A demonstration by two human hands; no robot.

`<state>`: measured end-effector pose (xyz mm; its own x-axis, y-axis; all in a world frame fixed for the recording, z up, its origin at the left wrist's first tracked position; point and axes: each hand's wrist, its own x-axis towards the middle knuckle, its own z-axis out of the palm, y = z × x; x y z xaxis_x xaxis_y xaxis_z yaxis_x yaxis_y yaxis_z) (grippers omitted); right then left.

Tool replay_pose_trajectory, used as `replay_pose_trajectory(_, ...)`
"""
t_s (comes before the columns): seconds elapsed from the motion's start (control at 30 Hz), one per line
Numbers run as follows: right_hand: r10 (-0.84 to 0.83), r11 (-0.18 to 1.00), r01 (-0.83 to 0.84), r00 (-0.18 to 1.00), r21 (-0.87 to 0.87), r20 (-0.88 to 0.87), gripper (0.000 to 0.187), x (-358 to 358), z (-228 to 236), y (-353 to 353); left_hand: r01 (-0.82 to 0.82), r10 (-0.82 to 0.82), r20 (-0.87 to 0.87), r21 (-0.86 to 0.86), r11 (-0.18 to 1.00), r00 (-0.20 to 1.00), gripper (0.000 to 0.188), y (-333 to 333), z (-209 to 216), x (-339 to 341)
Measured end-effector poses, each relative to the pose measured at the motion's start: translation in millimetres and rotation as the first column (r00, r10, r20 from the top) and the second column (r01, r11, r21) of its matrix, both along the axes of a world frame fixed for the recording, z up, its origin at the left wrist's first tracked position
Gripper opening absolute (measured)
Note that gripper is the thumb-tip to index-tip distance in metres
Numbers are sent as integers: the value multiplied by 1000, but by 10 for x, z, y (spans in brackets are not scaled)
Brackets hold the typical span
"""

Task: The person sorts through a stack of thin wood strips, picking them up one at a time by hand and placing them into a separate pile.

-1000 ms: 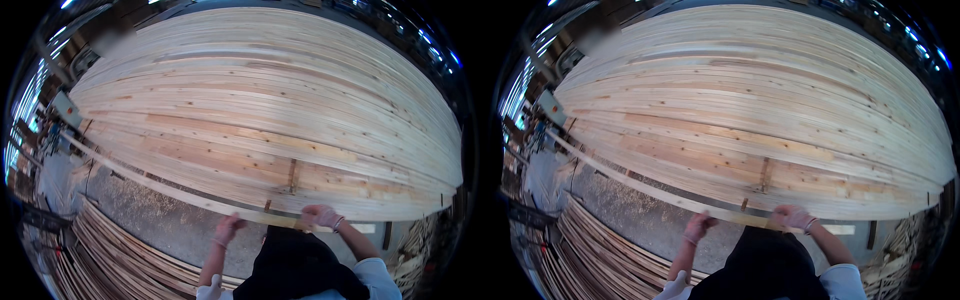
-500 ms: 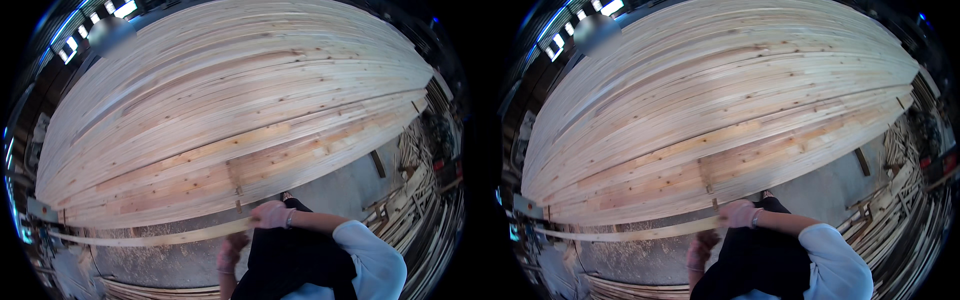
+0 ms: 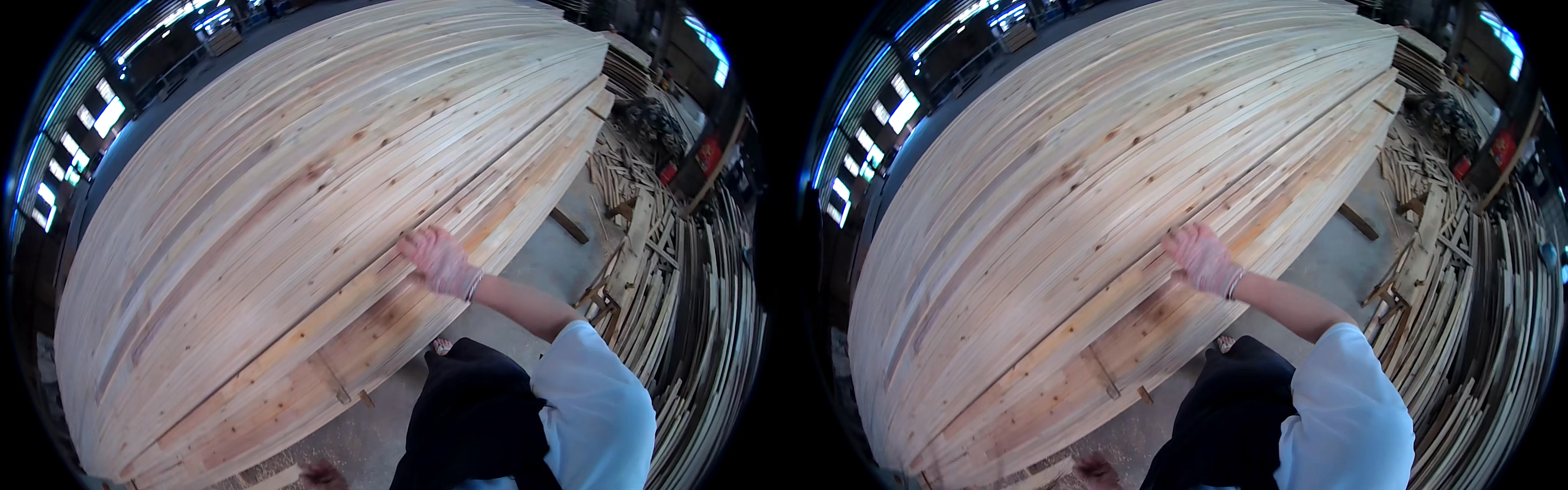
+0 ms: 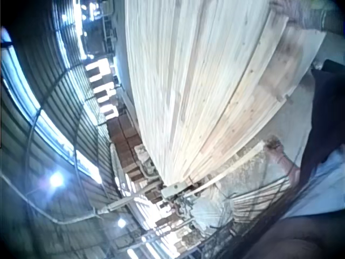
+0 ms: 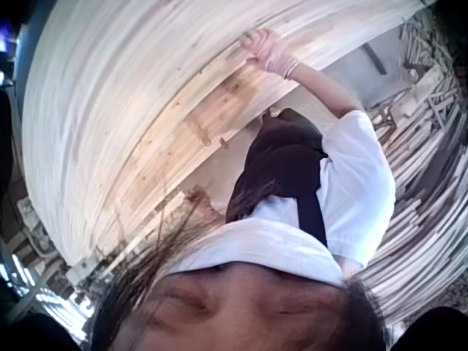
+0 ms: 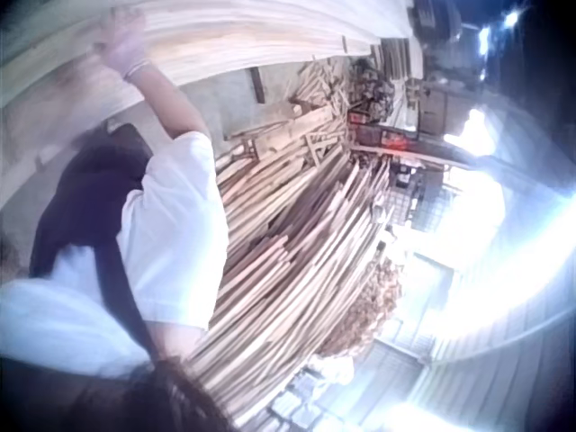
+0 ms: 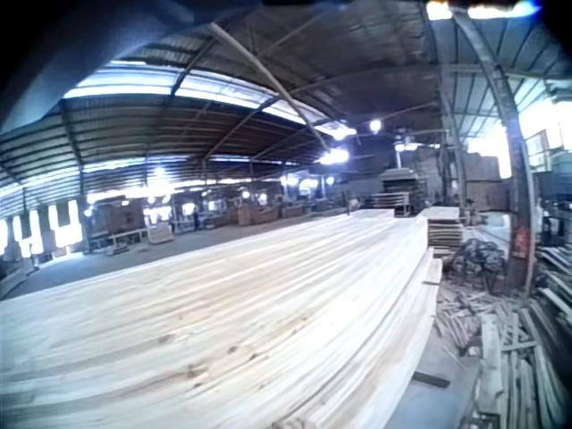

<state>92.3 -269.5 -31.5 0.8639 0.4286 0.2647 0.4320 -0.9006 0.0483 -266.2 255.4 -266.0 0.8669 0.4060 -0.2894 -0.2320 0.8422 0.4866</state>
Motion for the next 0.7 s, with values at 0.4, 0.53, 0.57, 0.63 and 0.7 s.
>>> replay_pose_trajectory(0.4,-191,955,116,946,-274,-264,44,297,-56,-636,-103,83,-196,-91,990,977,61,-1456,1319,1759)
replay_pose_trajectory(0.53,-78,966,-77,823,-247,-563,35,-255,147,-468,156,-153,41,-117,981,987,64,-1861,1477,1859)
replay_pose_trajectory(0.57,-46,971,-114,774,-210,-631,35,-405,56,-449,181,-172,102,-83,980,980,62,-1970,1517,1859)
replay_pose_trajectory(0.63,4,976,-174,619,-133,-785,40,-698,-44,-442,200,-193,213,-9,980,958,61,-2066,1526,1764)
replay_pose_trajectory(0.7,52,977,-208,446,-47,-893,50,-975,-56,-416,5,-2,29,-94,996,1000,55,-1964,1260,1563)
